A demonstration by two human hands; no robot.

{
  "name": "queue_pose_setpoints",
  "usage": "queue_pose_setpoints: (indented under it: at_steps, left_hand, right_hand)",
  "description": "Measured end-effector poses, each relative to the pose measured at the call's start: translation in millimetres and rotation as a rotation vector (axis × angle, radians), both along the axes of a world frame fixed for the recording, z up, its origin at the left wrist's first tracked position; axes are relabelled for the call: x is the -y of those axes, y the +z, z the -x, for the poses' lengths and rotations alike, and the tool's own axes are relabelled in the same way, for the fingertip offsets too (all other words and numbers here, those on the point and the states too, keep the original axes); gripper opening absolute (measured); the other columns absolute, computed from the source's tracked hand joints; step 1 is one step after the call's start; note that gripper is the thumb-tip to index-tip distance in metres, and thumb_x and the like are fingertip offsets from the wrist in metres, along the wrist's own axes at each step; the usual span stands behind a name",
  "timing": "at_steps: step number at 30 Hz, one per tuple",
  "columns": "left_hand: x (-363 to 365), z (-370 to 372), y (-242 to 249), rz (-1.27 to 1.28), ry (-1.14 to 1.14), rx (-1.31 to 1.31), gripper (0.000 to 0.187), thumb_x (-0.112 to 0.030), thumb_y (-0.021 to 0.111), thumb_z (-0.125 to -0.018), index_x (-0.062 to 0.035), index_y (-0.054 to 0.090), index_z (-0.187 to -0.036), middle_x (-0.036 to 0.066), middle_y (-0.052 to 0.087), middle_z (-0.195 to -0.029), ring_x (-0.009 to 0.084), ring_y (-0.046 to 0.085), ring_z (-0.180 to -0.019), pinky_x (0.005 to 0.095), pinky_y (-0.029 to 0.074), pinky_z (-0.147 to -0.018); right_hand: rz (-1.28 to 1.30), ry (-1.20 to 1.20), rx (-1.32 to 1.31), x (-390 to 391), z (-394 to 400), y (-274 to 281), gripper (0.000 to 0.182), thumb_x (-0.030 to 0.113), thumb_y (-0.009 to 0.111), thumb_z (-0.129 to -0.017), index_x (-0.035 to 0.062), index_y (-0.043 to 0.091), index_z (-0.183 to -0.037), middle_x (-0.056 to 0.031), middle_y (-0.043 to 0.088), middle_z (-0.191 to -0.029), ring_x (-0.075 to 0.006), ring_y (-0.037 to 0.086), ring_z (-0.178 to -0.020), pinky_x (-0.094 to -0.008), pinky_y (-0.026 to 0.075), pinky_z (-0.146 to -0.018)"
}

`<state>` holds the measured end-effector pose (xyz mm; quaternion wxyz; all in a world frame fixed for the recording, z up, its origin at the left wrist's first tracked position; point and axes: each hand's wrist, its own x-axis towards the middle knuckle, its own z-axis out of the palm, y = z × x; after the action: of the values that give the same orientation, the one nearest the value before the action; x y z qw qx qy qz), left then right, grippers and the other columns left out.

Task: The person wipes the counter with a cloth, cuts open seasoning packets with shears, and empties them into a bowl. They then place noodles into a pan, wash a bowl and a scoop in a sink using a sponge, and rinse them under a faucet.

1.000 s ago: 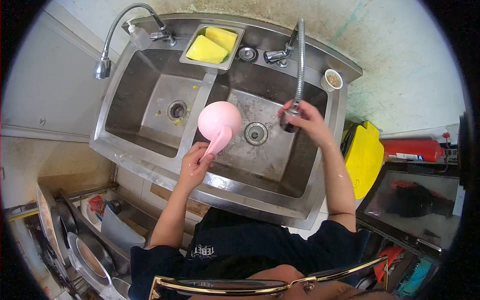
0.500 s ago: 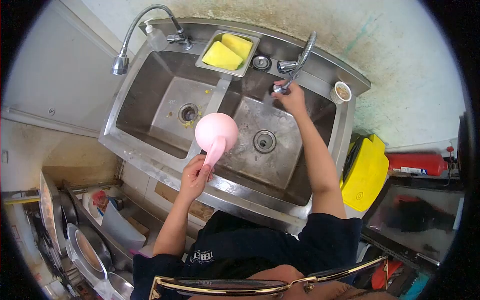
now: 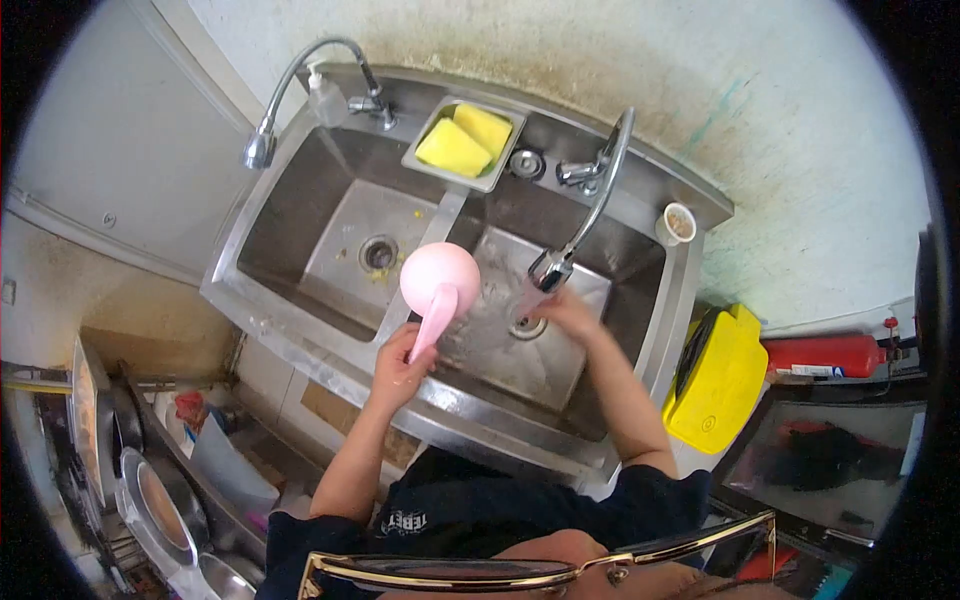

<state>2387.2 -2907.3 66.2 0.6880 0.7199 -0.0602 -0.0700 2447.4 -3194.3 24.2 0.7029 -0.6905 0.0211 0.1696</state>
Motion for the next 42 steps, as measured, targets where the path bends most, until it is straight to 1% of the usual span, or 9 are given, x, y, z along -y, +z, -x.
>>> queue_pose_setpoints:
  at_steps: [2, 5, 8, 10, 16, 20, 22, 29, 42]
  left_hand:
    - [15, -11, 2, -0.297, 0.011, 0.271, 0.018, -0.015, 0.065, -0.08, 0.0019, 0.059, -0.077, 0.005, 0.053, -0.087, 0.0098, 0.051, -0.06, 0.0227, 0.041, -0.052]
    - [25, -19, 0, -0.238, -0.016, -0.099, 0.02, -0.013, 0.07, -0.073, 0.0018, 0.061, -0.083, 0.006, 0.054, -0.088, 0.0146, 0.055, -0.069, 0.0264, 0.044, -0.06]
    - [33, -14, -3, -0.149, 0.009, -0.287, 0.023, -0.013, 0.07, -0.072, 0.0013, 0.061, -0.087, 0.009, 0.056, -0.089, 0.0198, 0.056, -0.079, 0.0288, 0.044, -0.069]
    - [37, -7, -6, -0.357, -0.047, 0.173, 0.023, -0.013, 0.069, -0.072, 0.0009, 0.061, -0.088, 0.009, 0.055, -0.089, 0.0198, 0.056, -0.081, 0.0282, 0.044, -0.07]
    - [46, 34, 4, -0.388, 0.069, 0.155, 0.027, -0.016, 0.069, -0.072, -0.0007, 0.061, -0.093, 0.011, 0.056, -0.095, 0.0238, 0.055, -0.088, 0.0312, 0.045, -0.077]
    - [60, 50, 9, -0.28, 0.231, 0.242, 0.032, -0.022, 0.07, -0.074, -0.0028, 0.06, -0.097, 0.01, 0.055, -0.102, 0.0245, 0.056, -0.091, 0.0327, 0.045, -0.079]
    - [66, 54, 26, -0.374, 0.291, 0.367, 0.035, -0.021, 0.068, -0.074, -0.0052, 0.058, -0.103, 0.01, 0.055, -0.103, 0.028, 0.058, -0.088, 0.0352, 0.047, -0.075]
    - [61, 102, 62, -0.811, 0.337, 0.555, 0.025, -0.021, 0.063, -0.07, -0.0065, 0.052, -0.087, 0.009, 0.048, -0.102, 0.0291, 0.058, -0.08, 0.0421, 0.048, -0.061]
    - [34, 220, 40, -0.625, 0.378, 0.261, 0.027, -0.029, 0.066, -0.075, -0.0068, 0.06, -0.09, 0.007, 0.056, -0.097, 0.0273, 0.06, -0.079, 0.0353, 0.049, -0.066]
  right_hand:
    - [-0.432, 0.043, -0.405, -19, 6, -4, 0.023, 0.005, 0.058, -0.081, 0.0034, 0.055, -0.104, -0.0063, 0.06, -0.091, -0.016, 0.06, -0.08, -0.0305, 0.05, -0.071]
    - [-0.24, -0.118, -0.334, 3, -23, 14, 0.018, 0.01, 0.049, -0.086, 0.0039, 0.06, -0.098, -0.0064, 0.062, -0.086, -0.0171, 0.061, -0.076, -0.0305, 0.05, -0.067]
    - [0.473, -0.272, 0.581, 50, -98, 0, 0.017, 0.008, 0.05, -0.081, 0.004, 0.06, -0.094, -0.0101, 0.063, -0.079, -0.0216, 0.06, -0.069, -0.0345, 0.047, -0.06]
    - [0.83, -0.264, 1.046, 54, -150, 30, 0.014, 0.015, 0.054, -0.081, 0.0061, 0.058, -0.09, -0.0167, 0.06, -0.089, -0.0356, 0.057, -0.079, -0.0424, 0.046, -0.069]
    - [1.588, 0.082, 0.861, 21, -196, 42, 0.026, 0.028, 0.051, -0.081, 0.0061, 0.063, -0.076, -0.0167, 0.061, -0.072, -0.0336, 0.059, -0.067, -0.0441, 0.048, -0.06]
    - [1.107, -0.397, 1.399, 16, -177, -8, 0.028, 0.021, 0.05, -0.079, 0.0003, 0.058, -0.095, -0.0185, 0.058, -0.096, -0.035, 0.052, -0.091, -0.0474, 0.038, -0.081]
    - [1.554, -0.398, 1.258, 19, -178, -33, 0.047, 0.024, 0.049, -0.083, 0.0009, 0.043, -0.124, -0.0189, 0.045, -0.123, -0.0312, 0.039, -0.119, -0.0447, 0.032, -0.096]
    - [1.512, -0.239, 1.497, 55, -178, -40, 0.086, 0.059, 0.04, -0.082, -0.0109, 0.028, -0.131, -0.0276, 0.037, -0.13, -0.0428, 0.041, -0.115, -0.053, 0.03, -0.099]
    - [1.561, 0.205, 0.977, 38, -210, 54, 0.049, 0.027, 0.054, -0.08, -0.0014, 0.045, -0.119, -0.0231, 0.047, -0.121, -0.0366, 0.048, -0.111, -0.0449, 0.04, -0.091]
